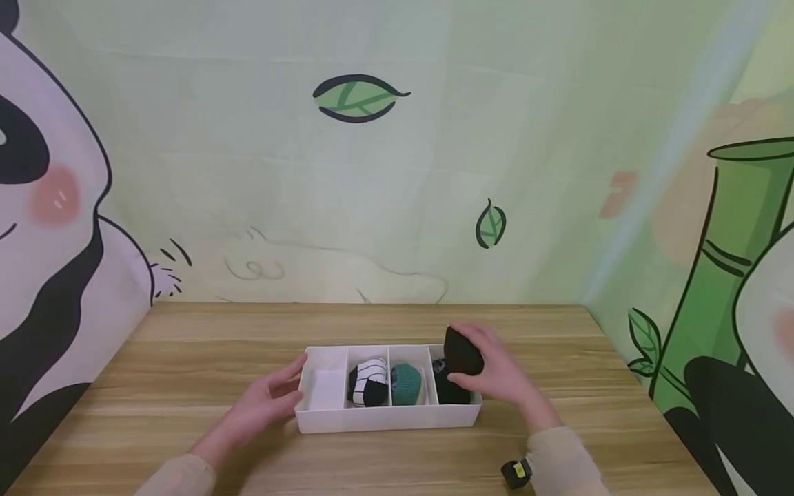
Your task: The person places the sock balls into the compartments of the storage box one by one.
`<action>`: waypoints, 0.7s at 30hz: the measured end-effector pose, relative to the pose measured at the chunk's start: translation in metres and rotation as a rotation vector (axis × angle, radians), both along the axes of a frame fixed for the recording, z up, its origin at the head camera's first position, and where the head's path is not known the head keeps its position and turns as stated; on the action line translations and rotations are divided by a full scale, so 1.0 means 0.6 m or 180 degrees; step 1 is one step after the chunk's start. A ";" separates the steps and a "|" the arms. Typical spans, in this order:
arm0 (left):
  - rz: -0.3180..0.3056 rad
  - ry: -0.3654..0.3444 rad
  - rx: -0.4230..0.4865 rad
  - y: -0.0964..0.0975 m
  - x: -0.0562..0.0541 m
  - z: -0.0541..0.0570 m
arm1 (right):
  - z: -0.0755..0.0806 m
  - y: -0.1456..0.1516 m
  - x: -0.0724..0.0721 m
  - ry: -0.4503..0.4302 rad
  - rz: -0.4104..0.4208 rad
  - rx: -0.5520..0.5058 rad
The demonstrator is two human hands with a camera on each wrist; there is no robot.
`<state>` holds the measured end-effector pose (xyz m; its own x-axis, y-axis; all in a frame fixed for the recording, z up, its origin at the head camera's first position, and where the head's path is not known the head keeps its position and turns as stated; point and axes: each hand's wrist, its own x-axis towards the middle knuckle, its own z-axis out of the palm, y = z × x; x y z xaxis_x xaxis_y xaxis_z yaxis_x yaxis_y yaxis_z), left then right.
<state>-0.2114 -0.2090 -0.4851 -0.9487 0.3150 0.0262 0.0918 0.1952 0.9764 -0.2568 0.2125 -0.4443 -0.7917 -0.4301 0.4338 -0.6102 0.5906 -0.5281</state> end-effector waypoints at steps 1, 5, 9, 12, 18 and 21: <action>-0.0001 0.0003 0.0003 0.000 0.000 0.000 | 0.000 -0.005 0.001 -0.0013 0.0015 -0.0004; 0.0000 0.0014 0.0015 0.001 0.000 0.001 | 0.003 -0.024 0.005 -0.0119 0.0081 -0.0013; -0.0010 0.0032 0.0020 0.001 0.000 0.000 | 0.006 -0.045 0.010 -0.0205 0.0139 -0.0012; -0.0018 0.0034 0.0031 0.001 0.000 -0.001 | 0.005 -0.060 0.011 -0.0208 0.0184 -0.0008; -0.0002 0.0020 0.0019 0.001 0.001 0.000 | 0.001 -0.087 0.014 -0.0214 0.0292 -0.0032; 0.0012 0.0009 0.0029 0.001 0.001 0.000 | 0.003 -0.101 0.017 -0.0277 0.0344 -0.0054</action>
